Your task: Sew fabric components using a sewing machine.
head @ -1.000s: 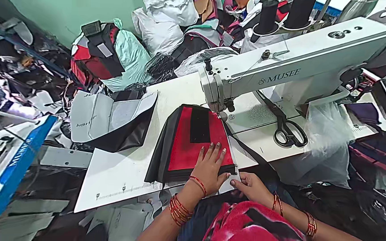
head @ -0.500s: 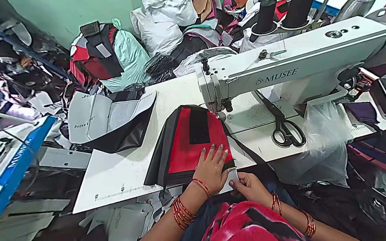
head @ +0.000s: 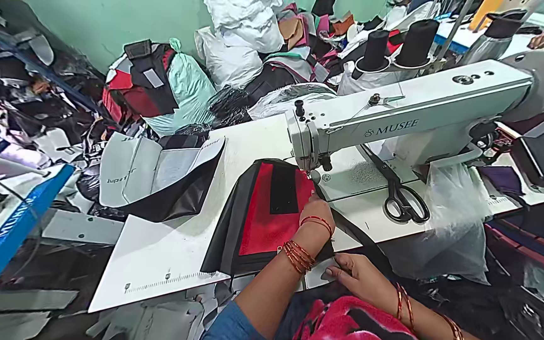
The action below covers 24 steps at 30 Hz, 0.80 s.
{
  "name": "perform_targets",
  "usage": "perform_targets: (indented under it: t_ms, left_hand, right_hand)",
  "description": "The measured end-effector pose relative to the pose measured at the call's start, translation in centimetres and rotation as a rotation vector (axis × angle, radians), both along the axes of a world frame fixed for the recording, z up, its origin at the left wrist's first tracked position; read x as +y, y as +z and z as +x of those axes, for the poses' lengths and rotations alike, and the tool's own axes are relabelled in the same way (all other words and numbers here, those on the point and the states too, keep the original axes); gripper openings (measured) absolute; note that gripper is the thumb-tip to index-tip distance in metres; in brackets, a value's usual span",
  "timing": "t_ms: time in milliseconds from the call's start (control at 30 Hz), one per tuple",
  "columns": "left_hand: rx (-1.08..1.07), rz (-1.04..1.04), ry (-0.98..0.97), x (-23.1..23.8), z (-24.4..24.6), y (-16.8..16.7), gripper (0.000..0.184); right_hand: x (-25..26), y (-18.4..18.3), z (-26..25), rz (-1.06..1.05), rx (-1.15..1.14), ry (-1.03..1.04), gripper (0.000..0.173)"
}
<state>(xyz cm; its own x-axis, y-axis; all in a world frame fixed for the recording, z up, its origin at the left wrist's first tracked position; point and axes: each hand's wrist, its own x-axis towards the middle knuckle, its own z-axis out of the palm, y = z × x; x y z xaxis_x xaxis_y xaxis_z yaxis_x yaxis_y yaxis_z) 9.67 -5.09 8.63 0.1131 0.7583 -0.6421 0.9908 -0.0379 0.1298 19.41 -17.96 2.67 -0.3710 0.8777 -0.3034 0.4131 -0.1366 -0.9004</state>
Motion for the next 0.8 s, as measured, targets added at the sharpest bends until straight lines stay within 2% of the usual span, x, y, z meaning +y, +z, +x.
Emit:
perform_targets:
  t_ms: [67, 133, 200, 267, 367, 567, 800]
  left_hand:
    - [-0.050, -0.013, -0.038, -0.1, -0.8, 0.1, 0.052]
    - [-0.136, -0.019, -0.062, 0.1, -2.1, -0.1, 0.043]
    - [-0.240, 0.005, -0.060, 0.3, -3.3, -0.6, 0.046]
    - [-0.323, 0.033, -0.050, 0.4, -4.2, -1.2, 0.047]
    - [-0.413, 0.059, -0.047, 0.4, -5.1, -1.6, 0.045]
    - [-0.493, 0.082, -0.066, 0.4, -6.2, -2.2, 0.048]
    - [-0.566, 0.122, -0.076, 0.4, -6.8, -2.7, 0.046]
  right_hand:
    - [1.7, 2.4, 1.2, -0.005, -0.149, 0.132, 0.036]
    - [3.6, 4.4, 2.0, 0.081, -0.283, 0.070, 0.037]
    - [5.8, 4.2, 1.4, 0.258, -0.368, -0.149, 0.033]
    - [8.7, 2.5, 0.3, 0.357, -0.391, -0.260, 0.038]
    - [11.9, 0.9, -1.4, 0.242, -0.455, -0.283, 0.048]
    - [11.6, 0.3, -1.3, 0.256, -0.384, -0.490, 0.029]
    - [10.4, 0.4, -2.5, 0.188, -0.252, -0.475, 0.030]
